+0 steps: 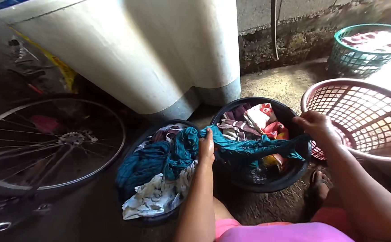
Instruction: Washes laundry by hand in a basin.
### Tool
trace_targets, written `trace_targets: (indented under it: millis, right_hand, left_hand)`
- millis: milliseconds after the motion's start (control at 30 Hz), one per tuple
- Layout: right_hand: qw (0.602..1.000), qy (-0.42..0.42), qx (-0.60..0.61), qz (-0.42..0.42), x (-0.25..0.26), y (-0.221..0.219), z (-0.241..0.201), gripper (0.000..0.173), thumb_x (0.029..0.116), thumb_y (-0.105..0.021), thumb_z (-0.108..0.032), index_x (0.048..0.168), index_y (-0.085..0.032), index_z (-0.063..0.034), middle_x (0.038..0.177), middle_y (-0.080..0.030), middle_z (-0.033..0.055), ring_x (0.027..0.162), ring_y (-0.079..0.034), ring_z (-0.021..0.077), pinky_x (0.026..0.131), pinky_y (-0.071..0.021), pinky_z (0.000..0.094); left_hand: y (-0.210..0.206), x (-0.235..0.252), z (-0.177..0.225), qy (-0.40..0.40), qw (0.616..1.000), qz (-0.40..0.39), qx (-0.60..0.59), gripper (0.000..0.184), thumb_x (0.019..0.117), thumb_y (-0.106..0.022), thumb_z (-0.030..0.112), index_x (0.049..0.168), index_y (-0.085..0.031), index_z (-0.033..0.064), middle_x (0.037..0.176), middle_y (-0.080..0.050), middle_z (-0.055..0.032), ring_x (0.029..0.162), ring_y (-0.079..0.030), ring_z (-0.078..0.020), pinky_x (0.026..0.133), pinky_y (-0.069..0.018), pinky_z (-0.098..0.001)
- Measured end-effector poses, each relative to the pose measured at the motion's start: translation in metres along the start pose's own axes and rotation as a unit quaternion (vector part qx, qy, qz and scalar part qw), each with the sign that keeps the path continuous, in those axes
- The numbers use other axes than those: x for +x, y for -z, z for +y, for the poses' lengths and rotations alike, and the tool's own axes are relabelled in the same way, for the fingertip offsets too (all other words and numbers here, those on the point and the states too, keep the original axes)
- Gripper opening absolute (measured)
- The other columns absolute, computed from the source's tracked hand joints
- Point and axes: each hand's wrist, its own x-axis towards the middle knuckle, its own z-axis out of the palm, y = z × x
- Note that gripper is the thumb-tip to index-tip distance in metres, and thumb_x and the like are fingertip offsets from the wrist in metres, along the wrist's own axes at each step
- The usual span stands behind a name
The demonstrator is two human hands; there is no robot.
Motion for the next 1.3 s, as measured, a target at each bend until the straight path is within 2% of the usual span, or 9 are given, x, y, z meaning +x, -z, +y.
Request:
trace_targets:
  millis: [133,300,467,600,733,833,1033,1167,1300]
  right_hand:
    - [0.949,0.012,-0.186,-0.255,-0.007,-0.048,-0.004,0.037,0.0947,-0.073,-0.027,0.124,-0.071,-0.0048,0.117,-0.069,0.0249,0.108,-0.066,0.0447,0.095,-0.049,0.0683]
    - [0.931,0.059,-0.109,-0.343,-0.029,-0.122,0.035,0.062,0.0864,-0.081,-0.017,0.143,-0.059,-0.0037,0.148,-0.053,0.0268,0.136,-0.048,0.0498,0.112,-0.0385,0.0669]
    - [0.931,0.03,-0.111,-0.346,-0.022,-0.124,0.024,0.035,0.0961,-0.072,-0.025,0.111,-0.07,0.0061,0.106,-0.07,0.0273,0.106,-0.067,0.0436,0.098,-0.0489,0.0642]
    - [0.977,0.047,-0.01,-0.205,-0.005,-0.074,-0.016,0.021,0.0991,-0.064,-0.013,0.106,-0.071,0.0048,0.097,-0.071,0.0204,0.09,-0.069,0.0305,0.086,-0.0556,0.0534]
    - [0.981,0.057,0.175,-0.062,-0.005,-0.032,-0.04,0.017,0.0983,-0.053,-0.003,0.106,-0.068,-0.0007,0.091,-0.072,0.0047,0.072,-0.07,0.0117,0.069,-0.0635,0.0336]
    - [0.962,0.084,0.259,-0.012,-0.01,-0.018,-0.049,0.017,0.1021,-0.051,-0.007,0.105,-0.068,-0.0089,0.088,-0.073,-0.0023,0.072,-0.072,0.0093,0.069,-0.065,0.032]
    - [0.94,0.201,0.262,0.083,-0.021,-0.003,-0.064,0.015,0.0998,-0.062,-0.016,0.11,-0.072,-0.0216,0.094,-0.072,-0.0164,0.083,-0.067,-0.0035,0.076,-0.0588,0.019]
    - [0.955,0.17,0.195,0.148,-0.02,0.008,-0.064,0.015,0.1018,-0.057,-0.015,0.113,-0.067,-0.0191,0.088,-0.069,-0.016,0.075,-0.065,-0.0049,0.07,-0.0589,0.0193]
    - [0.992,0.064,0.035,0.099,-0.018,-0.017,-0.061,0.009,0.0957,-0.059,-0.006,0.094,-0.066,-0.0003,0.074,-0.06,0.0047,0.064,-0.056,0.0108,0.062,-0.0499,0.0364]
  left_hand:
    - [-0.034,-0.017,-0.001,-0.076,0.984,-0.153,-0.053,0.04,0.1103,-0.046,0.028,0.131,-0.056,-0.0056,0.113,-0.069,-0.0162,0.101,-0.069,-0.0167,0.089,-0.0583,-0.0373]
    - [-0.054,-0.039,-0.002,-0.045,0.935,-0.315,-0.156,0.035,0.1111,-0.041,0.021,0.131,-0.054,-0.0046,0.111,-0.07,-0.0117,0.102,-0.069,-0.0154,0.094,-0.058,-0.0367]
    - [-0.037,-0.021,0.008,-0.056,0.945,-0.216,-0.239,0.038,0.1113,-0.037,0.025,0.135,-0.05,-0.0016,0.114,-0.068,-0.0127,0.103,-0.069,-0.0186,0.091,-0.0587,-0.0399]
    - [-0.021,0.007,0.01,-0.08,0.965,-0.078,-0.236,0.045,0.1123,-0.037,0.032,0.14,-0.049,-0.0001,0.128,-0.063,-0.0161,0.116,-0.064,-0.0221,0.099,-0.0542,-0.0452]
    - [-0.014,0.012,0.012,-0.092,0.976,-0.05,-0.193,0.037,0.1101,-0.046,0.028,0.134,-0.057,0.0017,0.118,-0.068,-0.0138,0.105,-0.068,-0.0201,0.09,-0.0583,-0.0413]
    - [-0.009,0.013,0.011,-0.103,0.969,-0.095,-0.203,0.041,0.1081,-0.046,0.012,0.149,-0.05,0.012,0.129,-0.064,-0.012,0.108,-0.066,-0.0195,0.091,-0.0565,-0.0409]
    - [-0.001,0.019,0.014,-0.113,0.931,-0.139,-0.319,0.029,0.1032,-0.042,0.0,0.122,-0.062,0.0105,0.097,-0.068,0.0022,0.083,-0.065,-0.0076,0.077,-0.0567,-0.0266]
    - [0.006,0.023,0.018,-0.126,0.925,-0.095,-0.347,0.026,0.1033,-0.042,-0.003,0.114,-0.062,0.01,0.089,-0.063,0.0031,0.062,-0.055,-0.0019,0.058,-0.0485,-0.015]
    - [-0.019,0.016,-0.003,-0.219,0.966,-0.135,0.008,0.029,0.0985,-0.06,0.004,0.123,-0.056,-0.0101,0.1,-0.065,-0.0143,0.08,-0.066,-0.015,0.075,-0.0584,-0.0325]
